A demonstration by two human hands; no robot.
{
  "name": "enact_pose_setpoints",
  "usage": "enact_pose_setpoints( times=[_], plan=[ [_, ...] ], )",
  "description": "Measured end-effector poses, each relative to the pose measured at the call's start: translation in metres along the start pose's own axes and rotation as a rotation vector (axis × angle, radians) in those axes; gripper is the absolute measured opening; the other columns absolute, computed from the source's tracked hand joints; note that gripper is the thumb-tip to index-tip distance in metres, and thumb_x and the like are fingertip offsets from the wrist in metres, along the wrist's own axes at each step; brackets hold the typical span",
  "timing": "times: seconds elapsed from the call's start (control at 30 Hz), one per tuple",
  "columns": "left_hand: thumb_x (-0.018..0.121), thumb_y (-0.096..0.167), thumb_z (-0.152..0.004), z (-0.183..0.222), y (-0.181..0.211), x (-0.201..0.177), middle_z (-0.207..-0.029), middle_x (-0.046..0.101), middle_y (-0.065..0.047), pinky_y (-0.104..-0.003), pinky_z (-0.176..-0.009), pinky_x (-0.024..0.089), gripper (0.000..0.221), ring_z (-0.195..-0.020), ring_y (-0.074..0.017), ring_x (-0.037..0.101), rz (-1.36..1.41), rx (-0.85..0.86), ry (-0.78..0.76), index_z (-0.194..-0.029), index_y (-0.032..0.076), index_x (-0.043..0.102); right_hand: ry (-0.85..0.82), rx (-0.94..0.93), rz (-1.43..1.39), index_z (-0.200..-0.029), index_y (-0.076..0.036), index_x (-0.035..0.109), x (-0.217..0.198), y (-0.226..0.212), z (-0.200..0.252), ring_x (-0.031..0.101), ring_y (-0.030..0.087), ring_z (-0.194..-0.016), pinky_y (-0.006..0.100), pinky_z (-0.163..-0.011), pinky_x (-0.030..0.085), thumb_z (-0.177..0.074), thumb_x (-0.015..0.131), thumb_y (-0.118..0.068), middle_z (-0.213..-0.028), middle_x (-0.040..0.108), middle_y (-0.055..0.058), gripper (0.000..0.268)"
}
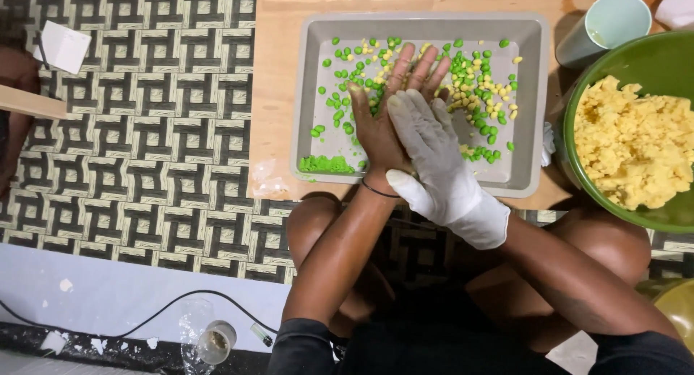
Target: Rolling small pieces of yellow dough into balls and placing them in a tray of green and yellow sprinkles.
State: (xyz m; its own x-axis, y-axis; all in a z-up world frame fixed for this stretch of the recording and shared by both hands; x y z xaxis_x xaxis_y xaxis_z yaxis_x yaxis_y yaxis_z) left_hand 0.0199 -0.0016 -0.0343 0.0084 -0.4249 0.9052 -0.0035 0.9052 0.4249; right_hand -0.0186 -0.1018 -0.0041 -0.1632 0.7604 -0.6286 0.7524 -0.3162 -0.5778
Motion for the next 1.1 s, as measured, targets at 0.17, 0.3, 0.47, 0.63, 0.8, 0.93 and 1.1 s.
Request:
enact_pose_setpoints(
  times=[0.17,0.3,0.47,0.63,0.8,0.93,1.1],
  plan=[
    [0.009,0.080,-0.093,-0.001,0.015,0.011,-0.174,0.017,-0.017,-0.045,-0.124,0.025,0.101,-0.162,-0.0329,0.018,0.051,-0.032,-0.012,-0.170,0.014,0.009,-0.045,-0.148,-0.028,-0.151,0.012,0.037,-0.005,-0.001,0.003,0.033,0.048,-0.153,0.060,-0.129,0.019,-0.099,0.054,-0.047,-0.160,0.037,0.032,0.081],
    [0.022,0.079,-0.090,0.003,0.011,0.016,-0.173,0.015,-0.019,-0.045,-0.125,0.022,0.105,-0.161,-0.0336,0.016,0.018,0.028,-0.028,-0.169,0.010,0.010,-0.047,-0.053,0.115,-0.159,0.008,0.033,-0.013,0.002,-0.003,0.018,0.033,-0.160,0.048,-0.131,0.001,-0.105,0.050,-0.041,-0.168,0.028,0.024,0.075],
    [0.036,0.086,-0.079,-0.002,0.005,0.018,-0.171,0.019,-0.022,-0.043,-0.122,0.031,0.122,-0.155,-0.0343,0.027,-0.068,-0.029,-0.039,-0.170,0.009,0.008,-0.031,-0.070,0.070,-0.157,0.011,0.034,-0.018,-0.003,-0.008,0.025,0.038,-0.158,0.049,-0.131,0.006,-0.102,0.047,-0.046,-0.166,0.030,0.029,0.080],
    [0.020,0.076,-0.088,0.004,0.025,0.028,-0.174,0.014,-0.019,-0.048,-0.129,0.018,0.104,-0.162,-0.0343,0.014,0.042,-0.006,0.021,-0.169,0.011,0.008,-0.044,-0.059,0.251,-0.163,0.007,0.032,-0.012,0.018,0.000,0.011,0.027,-0.160,0.047,-0.129,-0.007,-0.107,0.046,-0.046,-0.171,0.029,0.019,0.078],
    [0.013,0.083,-0.087,0.001,0.017,0.023,-0.173,0.015,-0.020,-0.045,-0.127,0.023,0.109,-0.161,-0.0350,0.017,0.003,-0.036,-0.031,-0.170,0.012,0.007,-0.094,-0.120,0.174,-0.158,0.009,0.035,-0.019,-0.001,-0.005,0.024,0.037,-0.157,0.052,-0.128,0.000,-0.100,0.051,-0.046,-0.166,0.033,0.026,0.081],
    [0.024,0.080,-0.080,0.004,0.032,0.033,-0.171,0.020,-0.019,-0.047,-0.128,0.020,0.113,-0.162,-0.0355,0.018,0.072,-0.007,0.113,-0.170,0.012,0.012,0.027,-0.097,0.207,-0.154,0.006,0.049,-0.022,0.004,-0.006,0.031,0.027,-0.155,0.046,-0.129,0.004,-0.106,0.058,-0.031,-0.161,0.049,0.017,0.061],
    [0.018,0.080,-0.088,0.000,0.023,0.019,-0.172,0.023,-0.019,-0.044,-0.125,0.026,0.107,-0.163,-0.0344,0.020,0.006,0.000,0.053,-0.170,0.010,0.015,0.143,-0.071,0.102,-0.128,-0.001,0.070,-0.028,-0.001,-0.015,0.063,0.027,-0.127,0.045,-0.114,0.034,-0.093,0.075,-0.002,-0.133,0.070,0.012,0.036]
  ],
)
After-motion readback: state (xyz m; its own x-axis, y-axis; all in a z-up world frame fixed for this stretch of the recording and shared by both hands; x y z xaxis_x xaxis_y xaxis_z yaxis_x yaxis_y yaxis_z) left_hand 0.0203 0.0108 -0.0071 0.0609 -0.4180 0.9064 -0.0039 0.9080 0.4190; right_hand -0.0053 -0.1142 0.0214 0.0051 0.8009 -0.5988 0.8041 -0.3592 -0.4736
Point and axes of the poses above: each hand's wrist, its own z-axis away from the middle knuckle, its own x-axis out of the palm, y = z × x, the point moved 2 cm from there along -z, towards the middle knuckle
